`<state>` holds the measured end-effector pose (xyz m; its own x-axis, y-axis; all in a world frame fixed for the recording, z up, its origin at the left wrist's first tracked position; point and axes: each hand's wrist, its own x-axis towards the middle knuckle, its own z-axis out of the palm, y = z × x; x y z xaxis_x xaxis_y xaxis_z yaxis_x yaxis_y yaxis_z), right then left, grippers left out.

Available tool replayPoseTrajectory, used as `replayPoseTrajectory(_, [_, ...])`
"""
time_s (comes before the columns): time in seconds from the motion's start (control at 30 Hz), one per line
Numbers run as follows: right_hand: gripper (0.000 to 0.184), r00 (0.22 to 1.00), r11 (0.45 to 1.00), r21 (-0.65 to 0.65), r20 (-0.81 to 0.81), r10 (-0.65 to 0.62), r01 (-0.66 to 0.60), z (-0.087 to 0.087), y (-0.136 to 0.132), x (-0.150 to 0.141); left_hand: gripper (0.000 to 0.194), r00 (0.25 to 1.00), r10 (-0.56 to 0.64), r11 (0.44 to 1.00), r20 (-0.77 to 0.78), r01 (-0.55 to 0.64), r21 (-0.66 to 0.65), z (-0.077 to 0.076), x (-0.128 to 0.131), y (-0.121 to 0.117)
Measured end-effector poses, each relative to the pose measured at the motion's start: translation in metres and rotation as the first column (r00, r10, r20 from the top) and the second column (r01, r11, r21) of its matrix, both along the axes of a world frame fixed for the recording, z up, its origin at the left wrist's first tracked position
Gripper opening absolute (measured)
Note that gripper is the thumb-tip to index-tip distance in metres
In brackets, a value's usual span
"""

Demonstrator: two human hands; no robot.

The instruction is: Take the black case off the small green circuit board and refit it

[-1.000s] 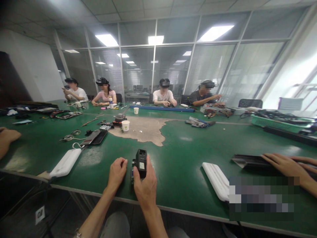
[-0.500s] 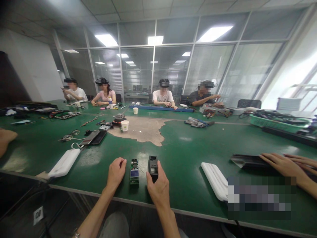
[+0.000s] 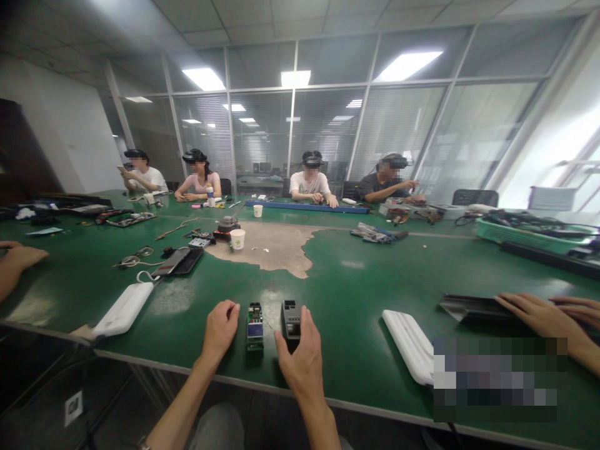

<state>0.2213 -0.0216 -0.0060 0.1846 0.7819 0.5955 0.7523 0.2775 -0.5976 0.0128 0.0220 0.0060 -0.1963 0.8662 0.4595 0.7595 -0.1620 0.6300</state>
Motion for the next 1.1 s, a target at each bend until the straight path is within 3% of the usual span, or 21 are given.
replayPoseTrajectory(0.57, [0.072,0.995,0.997,-0.060,-0.089,0.044,-0.049,0.003,-0.002,0.000,0.028,1.000,-0.008,1.000,0.020,0.008,-0.008,0.001,0.000,-0.001])
replayPoseTrajectory(0.87, [0.067,0.998,0.996,-0.086,-0.059,0.030,-0.035,-0.002,0.000,0.000,0.028,1.000,-0.009,1.000,0.022,0.009,-0.006,0.000,0.000,-0.001])
replayPoseTrajectory(0.97, [0.069,0.994,0.991,-0.129,-0.113,0.011,-0.026,0.004,-0.003,-0.002,0.027,1.000,-0.012,1.000,0.028,0.012,-0.001,0.000,0.000,-0.001])
replayPoseTrajectory(1.1, [0.072,0.980,0.985,-0.173,-0.200,-0.020,-0.015,0.025,-0.009,-0.014,0.028,0.999,-0.016,1.000,0.037,0.016,-0.005,0.001,0.000,-0.001])
